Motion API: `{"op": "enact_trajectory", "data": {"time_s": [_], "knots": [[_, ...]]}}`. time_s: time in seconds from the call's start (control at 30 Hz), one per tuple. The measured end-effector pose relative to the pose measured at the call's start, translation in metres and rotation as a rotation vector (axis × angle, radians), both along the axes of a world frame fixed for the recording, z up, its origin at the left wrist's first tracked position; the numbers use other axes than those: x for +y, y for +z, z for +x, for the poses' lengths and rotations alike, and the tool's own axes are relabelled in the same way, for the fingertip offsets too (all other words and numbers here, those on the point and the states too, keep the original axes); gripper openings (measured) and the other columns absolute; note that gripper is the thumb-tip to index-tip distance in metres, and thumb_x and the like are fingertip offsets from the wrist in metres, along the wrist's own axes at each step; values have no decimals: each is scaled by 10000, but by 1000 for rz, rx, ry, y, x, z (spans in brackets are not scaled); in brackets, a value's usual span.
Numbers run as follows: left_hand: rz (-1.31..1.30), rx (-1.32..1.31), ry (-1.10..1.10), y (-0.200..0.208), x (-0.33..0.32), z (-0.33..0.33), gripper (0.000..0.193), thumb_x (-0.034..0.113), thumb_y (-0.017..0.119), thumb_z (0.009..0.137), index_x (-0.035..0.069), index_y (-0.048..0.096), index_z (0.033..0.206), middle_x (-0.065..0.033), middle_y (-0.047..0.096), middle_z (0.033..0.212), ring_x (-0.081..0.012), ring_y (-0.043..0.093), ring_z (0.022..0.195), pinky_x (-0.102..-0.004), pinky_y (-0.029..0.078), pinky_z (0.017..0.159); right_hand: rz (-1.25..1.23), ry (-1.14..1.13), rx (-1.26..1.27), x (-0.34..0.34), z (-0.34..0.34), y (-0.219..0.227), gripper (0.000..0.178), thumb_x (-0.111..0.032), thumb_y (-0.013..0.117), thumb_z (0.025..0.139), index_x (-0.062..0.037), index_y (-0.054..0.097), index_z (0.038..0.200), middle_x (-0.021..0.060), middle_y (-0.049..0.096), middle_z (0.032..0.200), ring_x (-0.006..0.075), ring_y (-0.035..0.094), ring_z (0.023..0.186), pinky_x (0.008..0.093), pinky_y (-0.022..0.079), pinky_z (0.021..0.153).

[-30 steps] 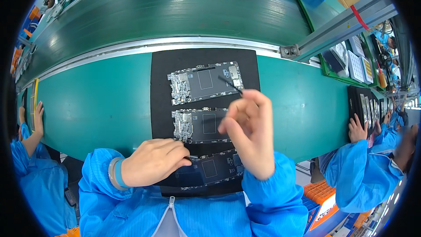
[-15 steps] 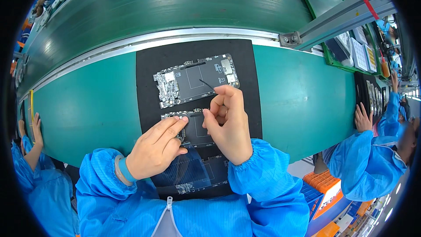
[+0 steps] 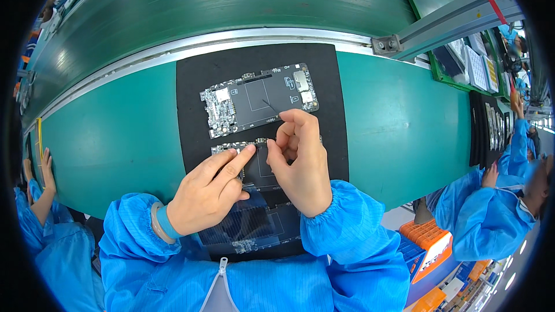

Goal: Assembling internal components and applying protective films to electronic devices on a production line.

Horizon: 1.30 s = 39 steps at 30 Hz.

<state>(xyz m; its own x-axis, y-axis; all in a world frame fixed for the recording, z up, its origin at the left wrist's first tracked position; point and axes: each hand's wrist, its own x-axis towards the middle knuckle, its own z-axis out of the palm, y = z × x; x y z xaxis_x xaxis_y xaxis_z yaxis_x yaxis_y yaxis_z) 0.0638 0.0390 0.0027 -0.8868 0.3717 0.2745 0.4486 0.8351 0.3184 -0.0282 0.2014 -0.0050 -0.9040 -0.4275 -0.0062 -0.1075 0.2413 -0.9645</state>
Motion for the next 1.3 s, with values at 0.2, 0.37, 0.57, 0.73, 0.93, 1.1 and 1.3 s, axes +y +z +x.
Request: {"op": "enact_trajectory", "data": {"time_s": [0.2, 0.37, 0.57, 0.73, 0.93, 1.1, 1.3], "knots": [[23, -6, 20, -2, 0, 0, 297, 167, 714, 714, 3, 466, 714, -198, 533, 1311, -326, 531, 1090, -388, 525, 893, 51, -42, 129, 1, 5, -4, 461, 116, 618, 812, -7, 411, 1205, 45, 512, 778, 105, 550, 664, 254, 474, 567], [8, 6, 28, -4, 4, 0, 300, 163, 717, 707, 3, 463, 711, -200, 536, 1304, -325, 529, 1075, -406, 519, 896, 234, -69, 388, 7, 0, -12, 515, 73, 694, 722, -30, 469, 1173, 25, 549, 777, 202, 505, 775, 341, 376, 742], [10, 13, 31, -6, 5, 1, 308, 170, 718, 700, -1, 462, 709, -203, 539, 1297, -323, 528, 1066, -424, 511, 903, 243, -64, 389, 6, -1, -13, 509, 72, 686, 729, -37, 464, 1175, 9, 544, 776, 182, 497, 768, 340, 342, 763], [9, 13, 33, -5, 5, 0, 310, 171, 720, 701, -4, 464, 707, -205, 538, 1299, -325, 528, 1070, -426, 509, 906, 262, -57, 368, 7, -3, -12, 502, 72, 680, 736, -38, 463, 1175, 9, 540, 772, 182, 499, 771, 345, 340, 769], [-5, 28, 33, -6, 6, 1, 308, 170, 715, 711, -3, 460, 705, -207, 537, 1300, -327, 528, 1073, -427, 506, 912, 328, -30, 417, 6, -4, -10, 489, 66, 673, 748, -44, 464, 1175, 7, 532, 771, 184, 498, 784, 348, 338, 783], [-8, 37, 28, -9, 5, 1, 300, 167, 708, 721, -4, 462, 720, -208, 535, 1299, -326, 523, 1069, -427, 501, 919, 317, -22, 398, 7, -6, -13, 491, 65, 672, 749, -49, 459, 1177, 6, 525, 772, 180, 492, 777, 349, 336, 789], [3, 39, 31, -8, 6, 2, 295, 167, 708, 728, -1, 466, 723, -208, 534, 1298, -327, 517, 1073, -433, 494, 931, 269, -30, 376, 8, -5, -14, 502, 66, 668, 752, -47, 443, 1187, 2, 525, 764, 161, 473, 742, 344, 332, 788]]}}
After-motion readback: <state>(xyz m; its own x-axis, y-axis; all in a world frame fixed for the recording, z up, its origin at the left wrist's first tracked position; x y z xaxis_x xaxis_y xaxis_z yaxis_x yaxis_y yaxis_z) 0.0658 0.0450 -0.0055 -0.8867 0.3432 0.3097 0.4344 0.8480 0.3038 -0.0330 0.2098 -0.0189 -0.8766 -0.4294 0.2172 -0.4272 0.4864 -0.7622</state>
